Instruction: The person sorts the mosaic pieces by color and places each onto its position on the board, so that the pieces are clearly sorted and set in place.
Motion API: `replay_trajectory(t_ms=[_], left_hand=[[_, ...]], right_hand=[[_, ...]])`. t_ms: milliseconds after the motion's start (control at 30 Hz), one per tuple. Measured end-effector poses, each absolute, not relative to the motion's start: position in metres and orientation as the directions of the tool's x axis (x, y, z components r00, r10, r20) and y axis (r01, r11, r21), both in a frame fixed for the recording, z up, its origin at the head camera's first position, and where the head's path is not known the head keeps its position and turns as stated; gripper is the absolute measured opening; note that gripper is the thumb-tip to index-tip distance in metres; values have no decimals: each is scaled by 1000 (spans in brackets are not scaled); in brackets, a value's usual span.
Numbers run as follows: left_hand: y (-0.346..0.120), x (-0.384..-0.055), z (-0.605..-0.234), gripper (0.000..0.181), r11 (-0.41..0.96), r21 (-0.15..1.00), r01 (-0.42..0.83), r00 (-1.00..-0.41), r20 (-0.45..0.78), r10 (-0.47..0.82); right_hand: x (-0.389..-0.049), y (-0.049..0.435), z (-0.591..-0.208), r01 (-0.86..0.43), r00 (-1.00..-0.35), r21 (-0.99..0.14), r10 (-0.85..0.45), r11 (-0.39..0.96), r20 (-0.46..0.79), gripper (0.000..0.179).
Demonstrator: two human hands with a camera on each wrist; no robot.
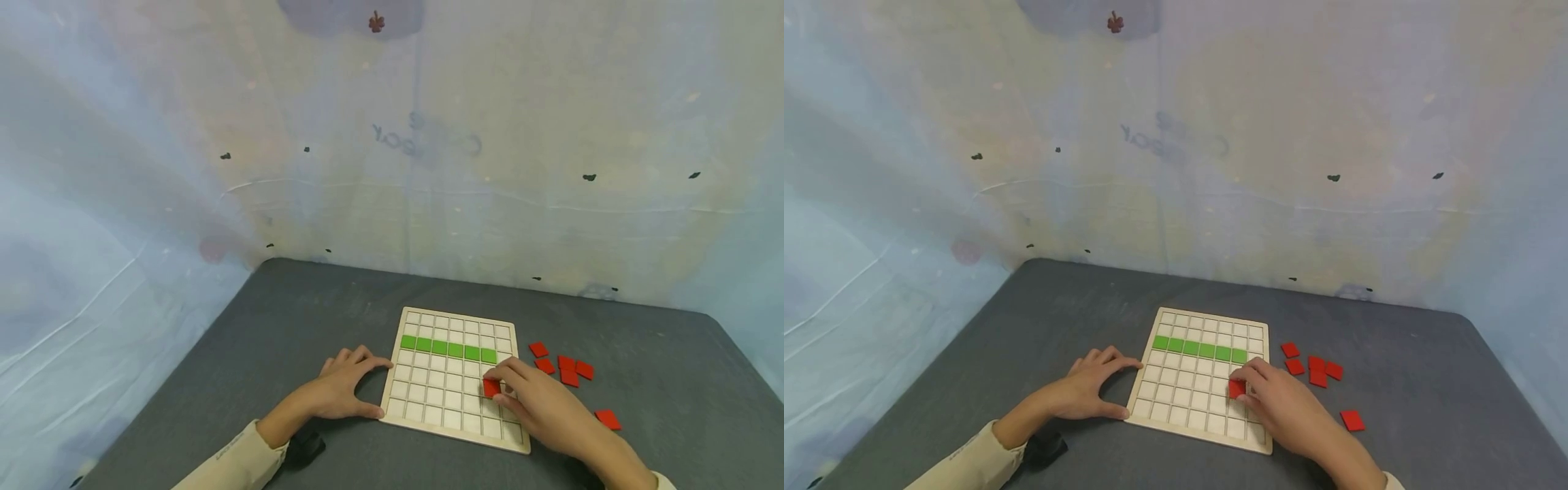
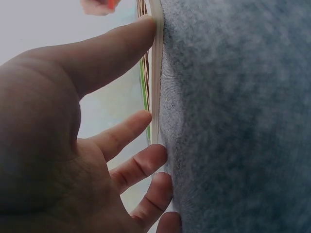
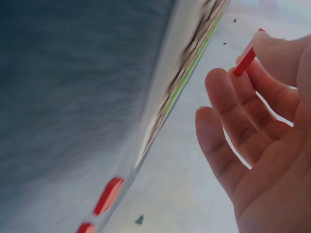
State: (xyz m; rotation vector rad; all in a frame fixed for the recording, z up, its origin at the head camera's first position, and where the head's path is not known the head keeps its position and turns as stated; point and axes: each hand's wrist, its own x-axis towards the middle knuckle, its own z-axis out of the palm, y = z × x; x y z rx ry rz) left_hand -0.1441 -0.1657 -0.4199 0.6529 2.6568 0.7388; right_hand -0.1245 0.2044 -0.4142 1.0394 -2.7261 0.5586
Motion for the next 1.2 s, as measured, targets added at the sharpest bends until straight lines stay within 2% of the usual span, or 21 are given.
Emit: replay_trajectory(t_ms=[400, 700, 933, 1200], left_hand=[[-163, -143, -421, 74, 760, 551, 344, -847, -168, 505], [-165, -144, -421, 74, 760, 551, 346, -849, -160, 503], [-165, -143, -420, 75, 758, 553, 345, -848, -162, 504], [-166, -144, -420, 76, 769, 543, 337, -858, -161, 489]], right_hand=[[-147, 181, -409, -714, -699, -282, -669, 641, 250, 21], [-160, 167, -406, -711, -701, -282, -676, 644, 227, 24], [-164, 159, -417, -735, -678, -220, -700, 641, 226, 25], [-169, 153, -418, -716, -698, -227, -672, 660, 246, 24]])
